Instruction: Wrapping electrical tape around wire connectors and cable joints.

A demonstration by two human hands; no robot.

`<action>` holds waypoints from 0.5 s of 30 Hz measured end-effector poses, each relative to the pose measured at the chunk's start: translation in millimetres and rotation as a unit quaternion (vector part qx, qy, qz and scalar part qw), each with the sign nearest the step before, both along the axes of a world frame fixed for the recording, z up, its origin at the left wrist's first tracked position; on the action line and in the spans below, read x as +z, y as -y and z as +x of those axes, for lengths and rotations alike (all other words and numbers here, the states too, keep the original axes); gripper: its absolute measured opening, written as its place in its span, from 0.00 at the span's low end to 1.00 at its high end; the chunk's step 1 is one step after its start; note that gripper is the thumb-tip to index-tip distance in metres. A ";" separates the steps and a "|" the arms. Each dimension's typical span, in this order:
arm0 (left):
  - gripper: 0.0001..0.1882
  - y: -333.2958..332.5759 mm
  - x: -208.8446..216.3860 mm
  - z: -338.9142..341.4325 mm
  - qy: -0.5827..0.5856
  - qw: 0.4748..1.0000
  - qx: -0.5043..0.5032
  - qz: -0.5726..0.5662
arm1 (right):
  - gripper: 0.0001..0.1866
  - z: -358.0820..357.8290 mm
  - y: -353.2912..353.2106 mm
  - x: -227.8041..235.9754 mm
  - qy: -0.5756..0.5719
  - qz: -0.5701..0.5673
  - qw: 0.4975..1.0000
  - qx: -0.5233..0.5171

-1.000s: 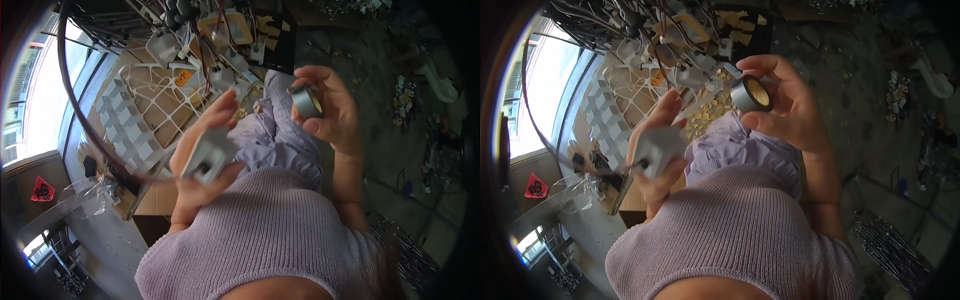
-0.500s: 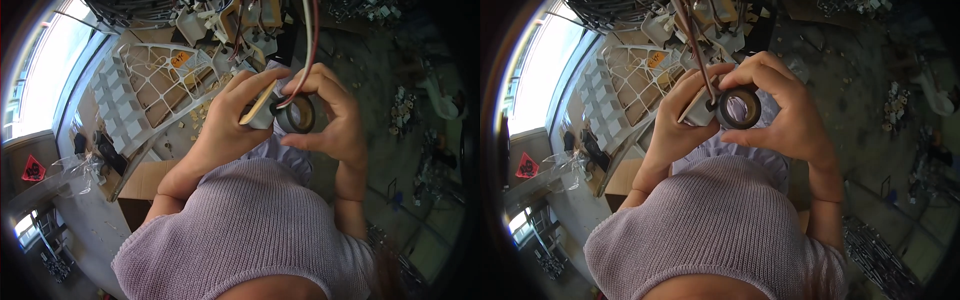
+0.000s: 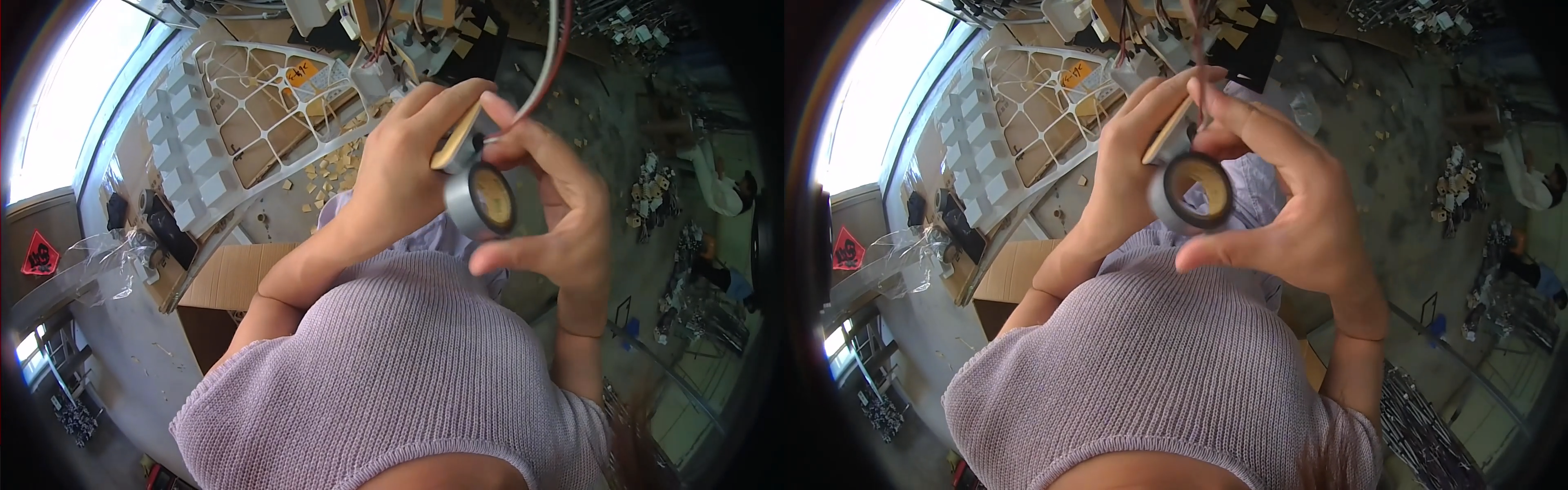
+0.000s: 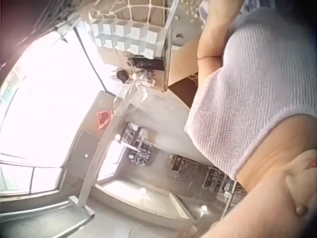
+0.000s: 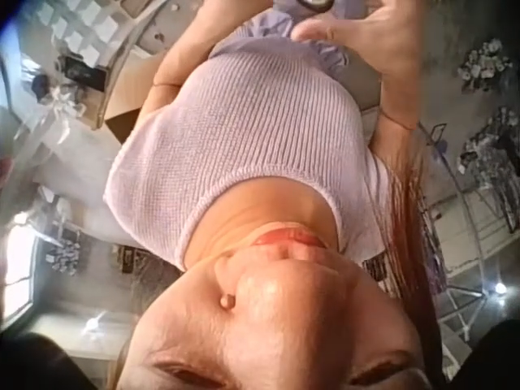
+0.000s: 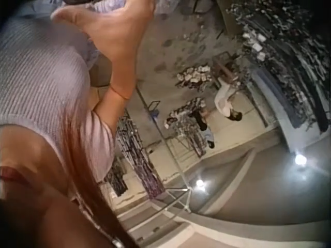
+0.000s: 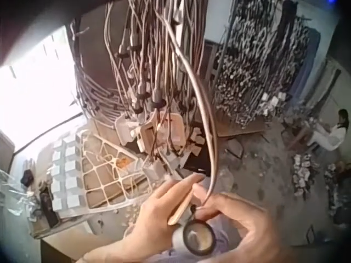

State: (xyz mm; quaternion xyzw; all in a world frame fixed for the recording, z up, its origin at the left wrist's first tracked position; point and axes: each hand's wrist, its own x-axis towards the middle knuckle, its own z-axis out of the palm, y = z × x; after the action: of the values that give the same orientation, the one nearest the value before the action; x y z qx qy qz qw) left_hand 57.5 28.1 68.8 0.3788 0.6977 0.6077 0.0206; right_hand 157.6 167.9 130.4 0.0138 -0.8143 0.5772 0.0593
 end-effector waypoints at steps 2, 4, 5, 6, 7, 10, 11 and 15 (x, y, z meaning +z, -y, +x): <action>0.28 1.4 -11.3 -6.8 0.157 0.977 -0.102 0.099 | 0.57 0.4 6.7 10.6 0.044 -0.203 0.978 -0.008; 0.24 11.9 -9.8 -13.7 0.336 0.909 -0.245 -0.031 | 0.48 -7.1 -11.5 21.2 0.151 -0.186 0.971 0.002; 0.22 15.0 10.4 -10.8 0.484 0.819 -0.306 -0.030 | 0.44 -15.3 -26.2 24.6 0.211 -0.148 0.966 0.000; 0.21 8.8 6.8 -13.7 0.526 0.743 -0.413 0.008 | 0.39 -18.0 -42.6 17.6 0.118 0.014 0.993 0.016; 0.21 8.2 -4.3 -13.3 0.564 0.668 -0.482 0.052 | 0.35 -31.1 -51.5 0.5 0.052 0.017 0.996 0.075; 0.24 7.3 -9.6 -11.9 0.599 0.544 -0.586 0.043 | 0.35 -46.6 -48.0 -11.0 -0.037 -0.043 0.984 0.168; 0.26 6.5 -12.0 -10.1 0.588 0.526 -0.612 0.060 | 0.35 -54.6 -47.8 -12.9 -0.049 -0.048 0.976 0.206; 0.28 8.2 -13.3 -5.1 0.580 0.459 -0.667 0.087 | 0.23 -72.4 -52.0 -17.1 -0.062 -0.047 0.924 0.374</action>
State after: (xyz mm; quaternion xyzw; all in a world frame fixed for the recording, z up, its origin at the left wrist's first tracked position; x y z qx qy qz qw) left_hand 52.3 19.9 55.5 0.2883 0.0029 0.5454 0.7870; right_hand 85.3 219.9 113.3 0.3501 -0.7164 0.5934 -0.1096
